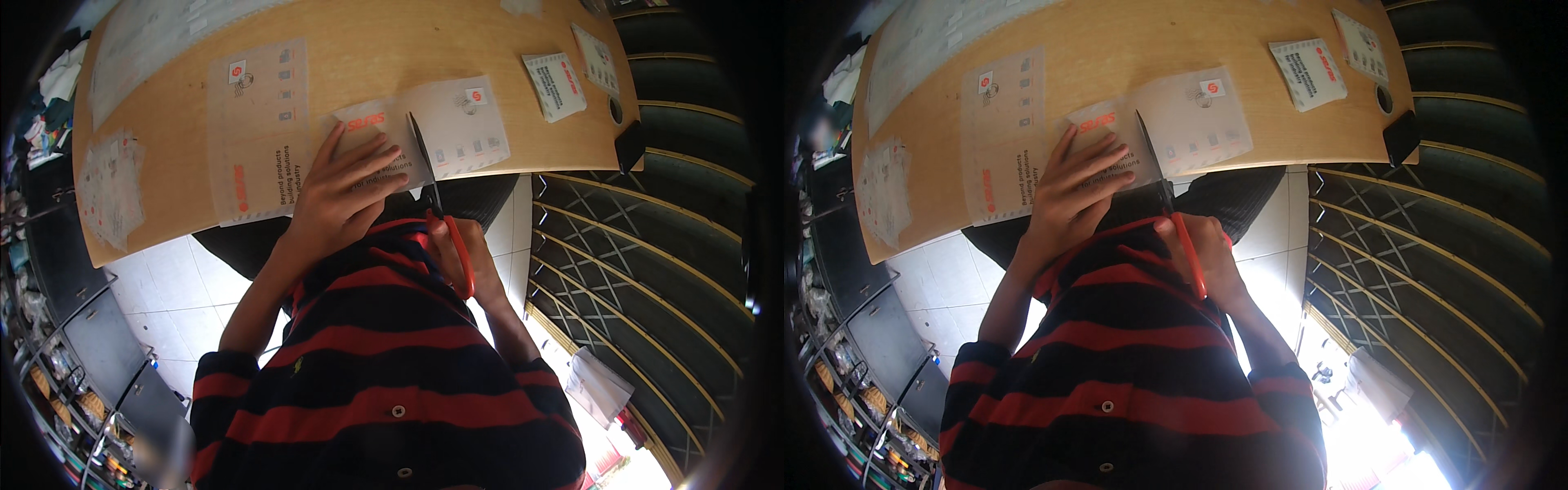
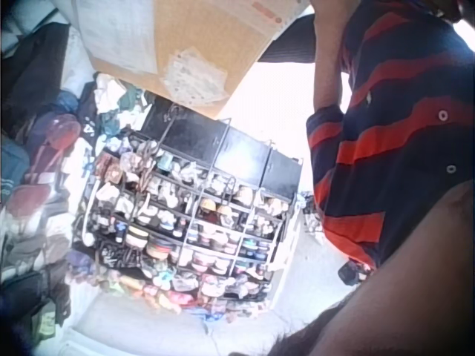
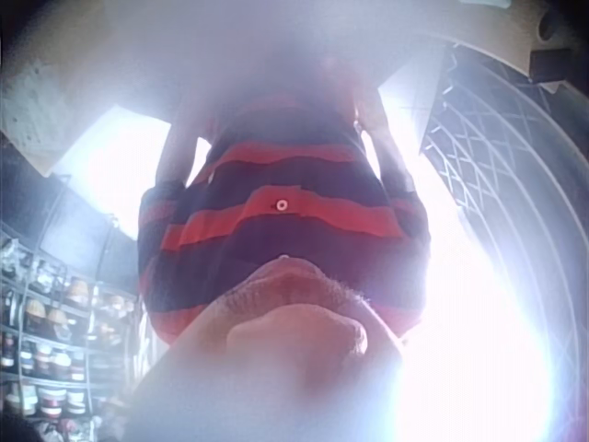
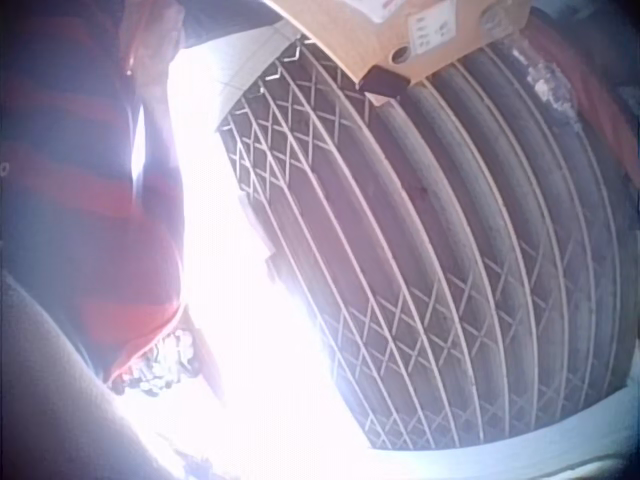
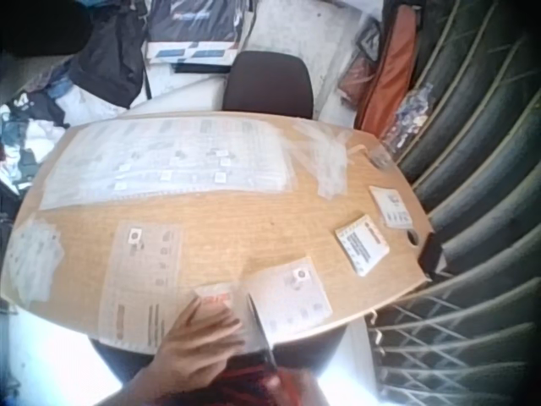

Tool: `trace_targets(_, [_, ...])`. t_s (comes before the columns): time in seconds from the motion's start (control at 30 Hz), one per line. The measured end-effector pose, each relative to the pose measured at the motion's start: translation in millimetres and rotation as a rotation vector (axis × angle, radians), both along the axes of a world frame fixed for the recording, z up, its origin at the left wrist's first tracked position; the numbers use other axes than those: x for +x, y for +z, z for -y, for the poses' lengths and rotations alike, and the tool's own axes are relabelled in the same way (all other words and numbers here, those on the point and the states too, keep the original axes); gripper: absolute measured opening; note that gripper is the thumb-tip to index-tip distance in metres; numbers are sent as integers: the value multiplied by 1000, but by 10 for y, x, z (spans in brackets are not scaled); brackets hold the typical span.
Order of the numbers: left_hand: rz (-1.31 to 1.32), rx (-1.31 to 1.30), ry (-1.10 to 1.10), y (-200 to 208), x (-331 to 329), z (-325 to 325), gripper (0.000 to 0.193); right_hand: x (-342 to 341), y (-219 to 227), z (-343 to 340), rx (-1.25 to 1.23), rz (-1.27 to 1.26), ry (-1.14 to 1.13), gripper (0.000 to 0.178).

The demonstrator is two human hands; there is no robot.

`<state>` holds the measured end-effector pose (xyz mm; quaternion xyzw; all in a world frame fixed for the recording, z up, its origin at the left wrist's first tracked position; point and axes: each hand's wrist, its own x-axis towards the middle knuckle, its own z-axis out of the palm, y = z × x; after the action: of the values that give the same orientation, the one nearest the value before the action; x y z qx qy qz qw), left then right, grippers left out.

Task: The person uses red-handled scissors to cut a large sheet of printed paper into smaller rectangular pieces on a wooden table. They repeatedly position the paper, make straight cuts, and separate the resulting pieces.

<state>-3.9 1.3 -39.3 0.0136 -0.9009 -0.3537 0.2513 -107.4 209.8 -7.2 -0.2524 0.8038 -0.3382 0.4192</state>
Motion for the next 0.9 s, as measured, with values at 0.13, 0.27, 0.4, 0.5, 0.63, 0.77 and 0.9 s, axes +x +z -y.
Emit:
trace_targets(0.13, [-17,1,3,-10,4,3,30,12,118,38,69,80,-53,65])
trace_targets(0.27, [-30,-2,-3,-10,9,8,30,17,55,24,22,64,-40,66])
trace_targets(0.4, [-39,-20,-31,-3,13,20,30,-52,109,83,-87,75,-45,67])
trace_targets(0.5, [-57,-30,-25,-17,4,19,30,-87,131,139,-41,74,-23,69])
trace_targets(0.63, [-90,-42,-18,-40,3,30,30,-65,141,166,2,83,-55,71])
trace_targets(0.77, [-103,-12,-53,-43,2,24,30,-57,110,161,10,99,-85,71])
trace_targets(0.9, [-96,-12,-92,-21,22,41,31,-148,136,189,8,99,-32,72])
